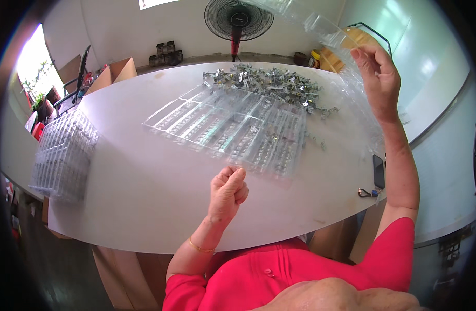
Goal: The person assembles metal components by hand using a small pin and places them into a plastic organizer. The person then takes plastic trays from a stack, sets them on the table, and assembles more metal components.
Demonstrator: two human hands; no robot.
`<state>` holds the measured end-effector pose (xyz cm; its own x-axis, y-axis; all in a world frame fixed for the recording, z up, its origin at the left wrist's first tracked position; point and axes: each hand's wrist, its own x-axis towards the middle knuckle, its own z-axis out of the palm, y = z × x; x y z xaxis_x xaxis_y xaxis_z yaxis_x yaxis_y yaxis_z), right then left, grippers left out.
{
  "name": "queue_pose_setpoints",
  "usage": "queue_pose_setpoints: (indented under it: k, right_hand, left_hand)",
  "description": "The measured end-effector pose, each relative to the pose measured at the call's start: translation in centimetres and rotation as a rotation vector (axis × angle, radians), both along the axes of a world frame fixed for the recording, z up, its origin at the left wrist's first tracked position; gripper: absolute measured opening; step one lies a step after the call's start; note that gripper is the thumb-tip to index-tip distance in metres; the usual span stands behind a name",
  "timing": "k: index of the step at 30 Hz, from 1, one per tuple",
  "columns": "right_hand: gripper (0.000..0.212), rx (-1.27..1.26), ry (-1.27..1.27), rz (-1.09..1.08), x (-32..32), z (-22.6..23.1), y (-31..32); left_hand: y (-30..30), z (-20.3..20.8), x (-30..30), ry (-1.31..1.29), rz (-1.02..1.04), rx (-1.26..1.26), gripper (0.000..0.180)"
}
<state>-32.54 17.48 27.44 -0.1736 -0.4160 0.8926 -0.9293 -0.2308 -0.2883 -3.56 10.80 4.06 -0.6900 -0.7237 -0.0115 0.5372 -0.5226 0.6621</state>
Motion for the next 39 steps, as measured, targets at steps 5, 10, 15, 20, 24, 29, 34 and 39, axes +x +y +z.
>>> queue_pose_setpoints:
  k: [5,10,15,20,24,29,34,39]
  right_hand:
    - [0.012,-0.037,0.297,-0.141,1.1,-2.0,0.4]
    - [0.013,0.004,0.465,0.047,6.8,-3.1,0.4]
    - [0.023,-0.017,0.542,0.375,13.6,-6.6,-4.2]
    - [0.02,-0.107,0.571,0.568,20.8,-10.2,-9.1]
    - [0.017,-0.023,0.588,0.777,24.8,-14.5,-12.2]
    - [0.014,0.027,0.599,0.856,28.2,-18.6,-14.3]
    - [0.016,0.07,0.622,0.784,30.2,-21.1,-15.0]
    - [0.022,0.152,0.526,0.798,30.7,-24.6,-15.2]
  left_hand:
    - [0.2,-0.6,-0.5,-0.075,-0.053,0.004,0.013]
    - [0.6,-0.4,-1.5,-0.148,-0.07,0.022,0.013]
    - [0.1,-2.7,-2.0,-0.095,-0.103,-0.006,0.019]
    - [0.7,-4.5,-2.9,-0.17,-0.078,-0.133,0.018]
    - [1.3,-6.7,-4.0,-0.119,-0.126,-0.104,0.028]
    - [1.7,-5.6,-4.1,-0.147,-0.182,-0.097,0.029]
    - [1.8,-6.7,-4.0,-0.084,-0.257,-0.072,0.029]
    - [2.4,-12.2,-5.4,-0.091,-0.198,-0.411,0.03]
